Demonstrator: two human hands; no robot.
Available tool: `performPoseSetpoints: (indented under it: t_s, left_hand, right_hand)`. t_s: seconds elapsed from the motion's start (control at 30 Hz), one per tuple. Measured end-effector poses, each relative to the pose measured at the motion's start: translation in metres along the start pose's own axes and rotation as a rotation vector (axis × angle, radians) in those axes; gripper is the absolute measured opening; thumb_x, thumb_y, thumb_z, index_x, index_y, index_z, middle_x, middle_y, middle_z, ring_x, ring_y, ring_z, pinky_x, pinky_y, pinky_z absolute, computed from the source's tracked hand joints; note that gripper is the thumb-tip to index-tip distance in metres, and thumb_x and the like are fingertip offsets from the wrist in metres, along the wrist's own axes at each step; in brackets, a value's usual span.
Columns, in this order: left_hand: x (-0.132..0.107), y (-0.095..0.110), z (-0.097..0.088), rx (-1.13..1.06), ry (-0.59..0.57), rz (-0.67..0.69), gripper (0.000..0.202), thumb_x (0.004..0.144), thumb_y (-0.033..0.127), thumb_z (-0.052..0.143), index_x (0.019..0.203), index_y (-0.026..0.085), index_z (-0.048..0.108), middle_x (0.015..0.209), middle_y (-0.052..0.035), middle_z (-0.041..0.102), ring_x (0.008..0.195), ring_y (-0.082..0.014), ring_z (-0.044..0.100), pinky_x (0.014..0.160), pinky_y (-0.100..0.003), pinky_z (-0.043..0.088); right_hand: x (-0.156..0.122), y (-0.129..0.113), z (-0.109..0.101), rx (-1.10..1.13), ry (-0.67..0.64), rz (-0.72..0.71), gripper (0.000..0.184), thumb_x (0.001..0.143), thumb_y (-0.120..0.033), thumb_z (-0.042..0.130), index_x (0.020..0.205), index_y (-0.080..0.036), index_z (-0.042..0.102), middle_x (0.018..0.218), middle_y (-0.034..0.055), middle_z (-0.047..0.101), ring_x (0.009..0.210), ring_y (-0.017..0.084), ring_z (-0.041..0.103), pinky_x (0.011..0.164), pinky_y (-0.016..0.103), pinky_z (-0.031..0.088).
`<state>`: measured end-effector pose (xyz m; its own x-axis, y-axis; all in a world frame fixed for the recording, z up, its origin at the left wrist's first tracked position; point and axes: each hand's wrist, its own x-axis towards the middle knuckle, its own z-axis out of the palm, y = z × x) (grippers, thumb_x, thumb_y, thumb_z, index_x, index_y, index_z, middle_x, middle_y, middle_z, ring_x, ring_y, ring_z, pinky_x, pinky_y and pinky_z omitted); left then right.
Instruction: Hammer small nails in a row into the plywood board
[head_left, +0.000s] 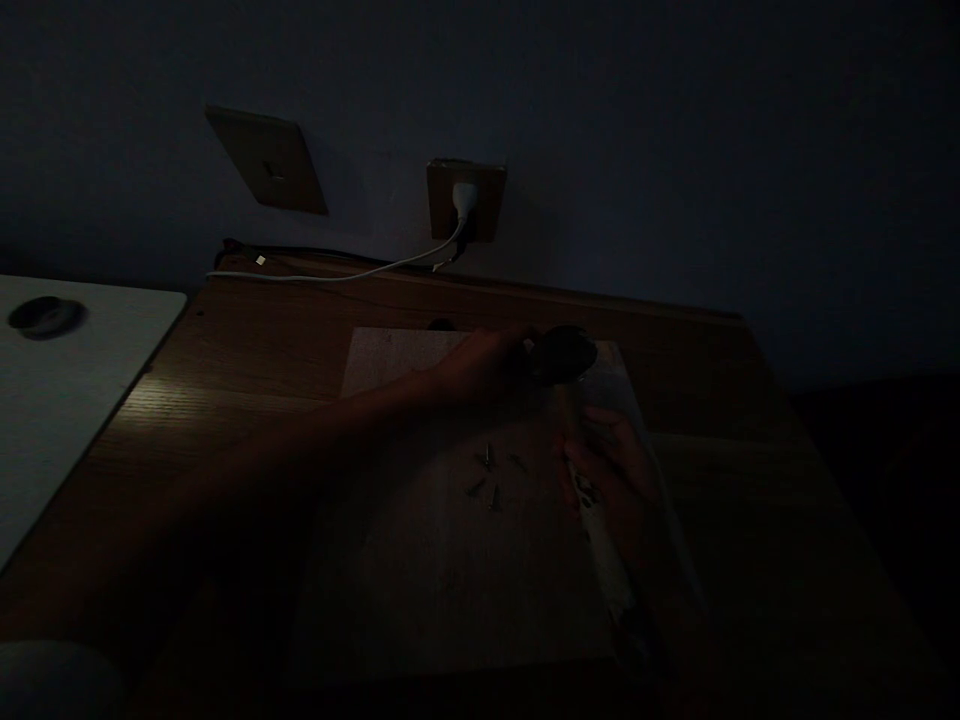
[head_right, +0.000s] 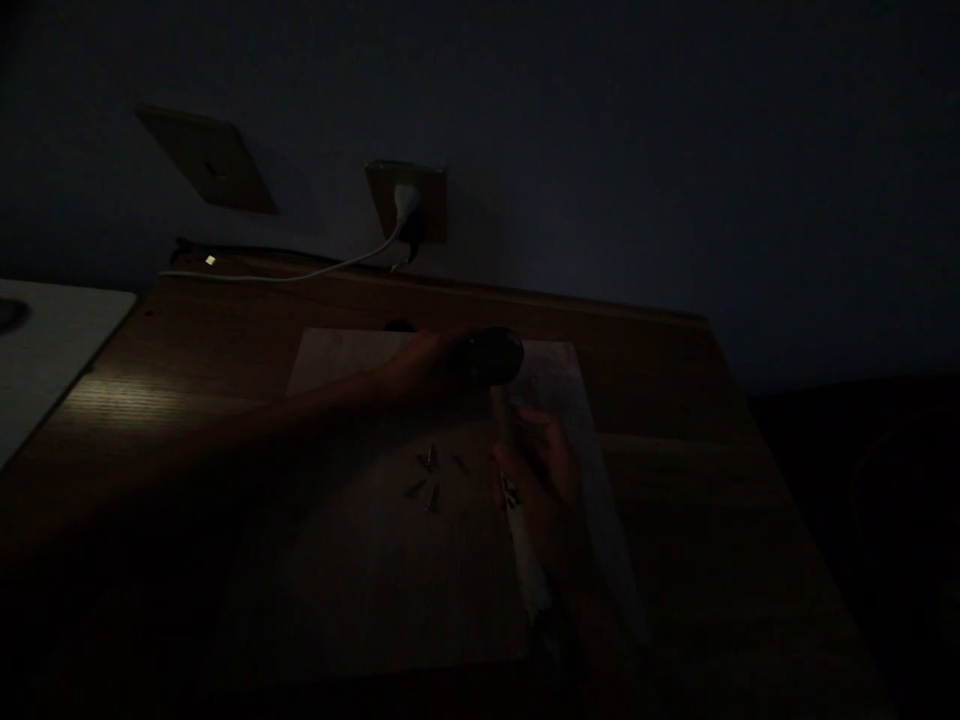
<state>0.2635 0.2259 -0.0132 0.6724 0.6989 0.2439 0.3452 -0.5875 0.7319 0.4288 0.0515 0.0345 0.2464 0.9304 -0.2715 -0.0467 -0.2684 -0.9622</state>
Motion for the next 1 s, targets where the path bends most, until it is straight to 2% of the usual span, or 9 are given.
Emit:
performPoseSetpoints:
  t_s: [0.1, 0.3, 0.53, 0.7, 0.77, 0.83, 0.9, 1.0]
  left_hand:
    - [0.000, -0.001, 0.001, 0.007, 0.016, 0.032, 0.053, 0.089, 0.022, 0.072, 0.140, 0.015, 0.064, 0.129, -0.0127, 0.077, 0.117, -0.0268, 0.075, 0.098, -0.035, 0.057]
    - [0.000, -0.002, 0.001, 0.016, -0.012, 0.016, 0.051, 0.090, 0.020, 0.069, 0.141, 0.018, 0.063, 0.122, -0.0096, 0.080, 0.112, -0.0251, 0.076, 0.098, -0.036, 0.057]
    - [0.000, -0.002, 0.001, -0.006, -0.007, 0.047, 0.053, 0.089, 0.019, 0.070, 0.142, 0.016, 0.063, 0.130, -0.0131, 0.077, 0.118, -0.0269, 0.074, 0.101, -0.038, 0.056]
    - [0.000, 0.002, -0.013, -0.015, -0.064, 0.039, 0.057, 0.086, 0.025, 0.075, 0.141, 0.017, 0.060, 0.127, -0.0132, 0.076, 0.112, -0.0255, 0.074, 0.095, -0.036, 0.057]
    - [0.000, 0.009, -0.025, 0.065, -0.117, 0.016, 0.047, 0.086, 0.022, 0.072, 0.131, 0.014, 0.063, 0.121, -0.0133, 0.076, 0.103, -0.0244, 0.074, 0.088, -0.034, 0.057]
    - [-0.002, 0.021, -0.037, 0.176, -0.218, 0.024, 0.030, 0.087, 0.020, 0.067, 0.116, 0.013, 0.068, 0.113, -0.0129, 0.076, 0.094, -0.0230, 0.072, 0.082, -0.032, 0.055]
    - [-0.007, 0.036, -0.046, 0.231, -0.384, 0.078, 0.017, 0.089, 0.020, 0.066, 0.105, 0.015, 0.071, 0.106, -0.0108, 0.076, 0.087, -0.0209, 0.070, 0.076, -0.030, 0.053]
    - [-0.018, 0.058, -0.048, 0.204, -0.625, 0.123, 0.017, 0.085, 0.023, 0.074, 0.102, 0.020, 0.073, 0.101, -0.0059, 0.078, 0.082, -0.0187, 0.069, 0.071, -0.027, 0.051]
  right_hand:
    - [0.000, -0.001, 0.002, -0.018, -0.014, -0.016, 0.049, 0.079, -0.048, 0.085, 0.113, -0.028, 0.057, 0.072, -0.0055, 0.071, 0.041, 0.011, 0.054, 0.035, 0.022, 0.042]
    - [0.003, 0.002, -0.001, 0.003, 0.001, -0.010, 0.049, 0.079, -0.047, 0.086, 0.113, -0.029, 0.056, 0.078, -0.0056, 0.072, 0.041, 0.010, 0.054, 0.034, 0.022, 0.040]
    - [0.005, 0.006, -0.009, -0.013, -0.042, -0.001, 0.051, 0.081, -0.048, 0.086, 0.117, -0.029, 0.055, 0.084, -0.0046, 0.074, 0.043, 0.011, 0.056, 0.036, 0.022, 0.042]
    - [0.004, -0.002, -0.004, 0.026, -0.040, 0.007, 0.049, 0.078, -0.047, 0.087, 0.112, -0.029, 0.057, 0.080, -0.0055, 0.072, 0.042, 0.011, 0.055, 0.034, 0.022, 0.041]
    - [0.004, -0.005, -0.001, 0.059, 0.002, -0.013, 0.048, 0.075, -0.045, 0.087, 0.110, -0.028, 0.057, 0.077, -0.0056, 0.072, 0.040, 0.010, 0.053, 0.033, 0.022, 0.039]
    - [0.004, -0.005, 0.000, 0.081, 0.047, -0.027, 0.047, 0.075, -0.043, 0.086, 0.108, -0.029, 0.057, 0.075, -0.0054, 0.072, 0.039, 0.010, 0.052, 0.033, 0.022, 0.038]
    - [0.004, -0.003, -0.001, 0.099, 0.084, -0.033, 0.046, 0.075, -0.043, 0.085, 0.108, -0.029, 0.057, 0.076, -0.0054, 0.073, 0.038, 0.010, 0.051, 0.031, 0.021, 0.037]
    - [0.006, 0.001, -0.005, 0.121, 0.106, -0.039, 0.045, 0.076, -0.042, 0.083, 0.109, -0.030, 0.056, 0.073, -0.0069, 0.071, 0.038, 0.010, 0.051, 0.031, 0.020, 0.037]
